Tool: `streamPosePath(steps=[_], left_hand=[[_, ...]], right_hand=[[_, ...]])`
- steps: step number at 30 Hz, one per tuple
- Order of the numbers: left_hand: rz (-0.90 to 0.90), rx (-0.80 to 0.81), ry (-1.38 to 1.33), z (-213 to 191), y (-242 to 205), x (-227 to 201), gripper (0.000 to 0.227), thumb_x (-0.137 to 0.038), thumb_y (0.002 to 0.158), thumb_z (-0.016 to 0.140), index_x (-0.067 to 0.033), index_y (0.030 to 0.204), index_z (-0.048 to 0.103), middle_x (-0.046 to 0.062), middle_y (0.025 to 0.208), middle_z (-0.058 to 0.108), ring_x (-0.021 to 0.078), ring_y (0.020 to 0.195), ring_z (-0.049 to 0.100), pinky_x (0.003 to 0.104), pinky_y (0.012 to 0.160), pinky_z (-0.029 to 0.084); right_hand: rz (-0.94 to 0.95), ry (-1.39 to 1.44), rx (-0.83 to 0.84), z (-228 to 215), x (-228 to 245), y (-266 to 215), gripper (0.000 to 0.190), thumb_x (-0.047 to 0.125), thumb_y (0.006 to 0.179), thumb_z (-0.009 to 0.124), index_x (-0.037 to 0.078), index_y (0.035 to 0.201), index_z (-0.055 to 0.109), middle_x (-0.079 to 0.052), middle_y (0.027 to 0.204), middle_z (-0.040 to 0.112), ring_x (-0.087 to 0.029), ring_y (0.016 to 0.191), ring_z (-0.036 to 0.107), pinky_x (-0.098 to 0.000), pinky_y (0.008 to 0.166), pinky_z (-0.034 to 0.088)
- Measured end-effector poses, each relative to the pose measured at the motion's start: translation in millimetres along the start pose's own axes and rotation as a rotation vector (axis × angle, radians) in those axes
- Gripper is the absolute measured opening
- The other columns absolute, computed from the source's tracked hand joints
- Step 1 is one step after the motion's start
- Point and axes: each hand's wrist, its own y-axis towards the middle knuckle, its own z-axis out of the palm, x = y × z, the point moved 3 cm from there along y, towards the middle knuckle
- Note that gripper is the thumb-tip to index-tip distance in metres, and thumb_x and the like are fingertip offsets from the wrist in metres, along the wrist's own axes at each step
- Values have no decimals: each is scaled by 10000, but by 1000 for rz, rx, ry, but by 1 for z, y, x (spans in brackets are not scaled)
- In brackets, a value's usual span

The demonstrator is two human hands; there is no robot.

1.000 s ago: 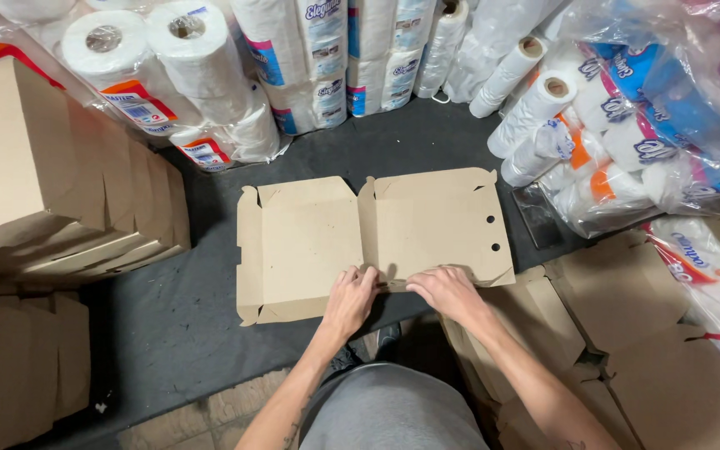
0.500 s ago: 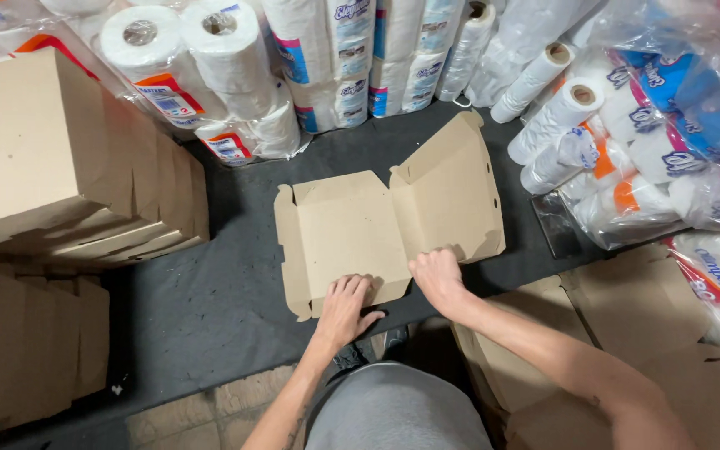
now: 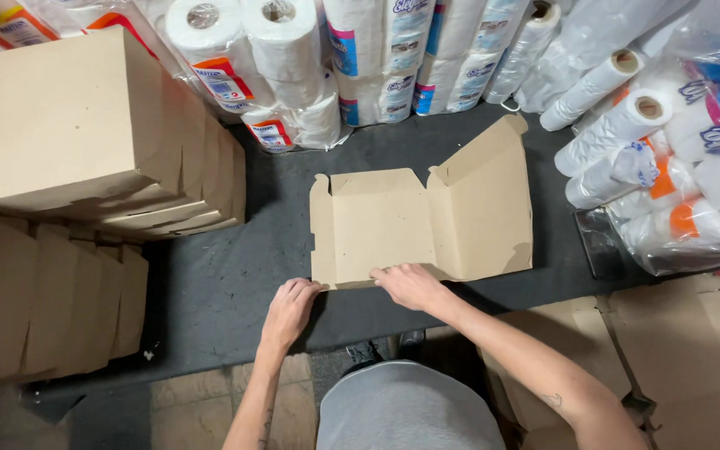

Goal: The person folds multiple cardboard pizza-style boxes by hand and stacks them on a table in a stockroom area.

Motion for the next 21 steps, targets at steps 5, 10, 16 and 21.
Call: streamPosePath(steps=[5,10,16,21], left_hand=[[-26,-104,-34,-3,18,-17,244,-239,892,750,-256,1125,677,-83,826,704,149,882,631,315,748,503],[-49,41,-14,23,34,-34,178,-251,933,704,-257,1091,622,-69,815,692,161,877,604,305,777,468],[-78,360,-170,-41,74,-47,166,-285,926,718,-193,1055,667,24,915,740,235,955,633,360,884,457],[152,305,224,-18,90,-6,195,-136,899,692,-218,1072,654,-21,999,649,197,1027,576,315,883,458]], right_hand=[[64,98,37,15,-16,13,326,207,1092,372,196,1392,501,-153,902,750,-389,864,764,-515,803,630],[10,58,24,-9,-1,7,211,192,1057,458,191,1207,606,-132,943,769,-376,865,764,-503,805,630],[-225,37,32,8,10,-23,205,96,1017,519,175,1097,691,-82,1016,783,-365,957,751,-535,977,558],[-411,-238,-26,68,-56,-46,200,147,958,610,314,869,674,150,903,751,-138,1015,732,-483,1279,206]])
